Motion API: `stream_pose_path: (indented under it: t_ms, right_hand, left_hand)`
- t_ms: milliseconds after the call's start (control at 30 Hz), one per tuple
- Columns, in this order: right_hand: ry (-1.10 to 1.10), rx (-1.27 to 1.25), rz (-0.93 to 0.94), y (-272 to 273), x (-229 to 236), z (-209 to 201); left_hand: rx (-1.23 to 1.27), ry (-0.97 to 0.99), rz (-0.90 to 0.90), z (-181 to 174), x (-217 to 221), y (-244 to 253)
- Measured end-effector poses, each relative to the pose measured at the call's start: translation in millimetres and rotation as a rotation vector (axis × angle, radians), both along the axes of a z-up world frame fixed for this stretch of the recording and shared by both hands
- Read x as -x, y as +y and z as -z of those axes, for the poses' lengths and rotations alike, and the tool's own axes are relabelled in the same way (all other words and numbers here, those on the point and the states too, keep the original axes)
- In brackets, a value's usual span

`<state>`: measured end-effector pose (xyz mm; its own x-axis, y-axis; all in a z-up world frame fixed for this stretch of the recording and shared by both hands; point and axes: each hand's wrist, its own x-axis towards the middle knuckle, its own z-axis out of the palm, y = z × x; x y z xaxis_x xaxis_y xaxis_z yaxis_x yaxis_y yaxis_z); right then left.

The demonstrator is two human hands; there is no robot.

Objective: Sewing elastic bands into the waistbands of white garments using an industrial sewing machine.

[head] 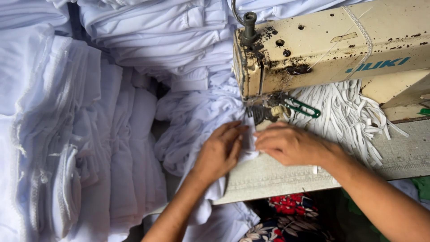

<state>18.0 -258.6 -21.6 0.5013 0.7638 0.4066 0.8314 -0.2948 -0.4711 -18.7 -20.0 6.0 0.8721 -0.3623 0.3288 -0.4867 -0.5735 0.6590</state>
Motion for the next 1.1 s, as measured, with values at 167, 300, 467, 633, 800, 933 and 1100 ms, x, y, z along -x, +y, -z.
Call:
stream_pose_path:
  t_ms: [167,300,467,633,800,933,1100]
  right_hand:
    - [0.099,-0.051,0.045,6,-28,10]
    - [-0.005,0.000,0.098,14,-4,5]
    - [0.014,0.117,0.256,18,43,10]
    - [0.287,-0.052,0.117,27,119,-23]
    - [0.229,-0.092,0.260,7,135,-19]
    - [0.607,-0.201,0.392,-12,128,-3]
    - [1.130,-0.325,0.528,-22,115,4]
  left_hand:
    - [0.105,0.049,-0.029,-12,3,22]
    - [-0.175,-0.169,0.087,-15,3,41]
    - [-0.263,-0.307,0.312,-33,14,20]
    - [-0.546,-0.330,0.252,-42,-8,-14]
    - [-0.472,-0.334,0.371,-29,0,-10]
    - [-0.160,-0.127,0.597,-28,71,-23]
    - [-0.299,-0.016,0.568,5,106,-22]
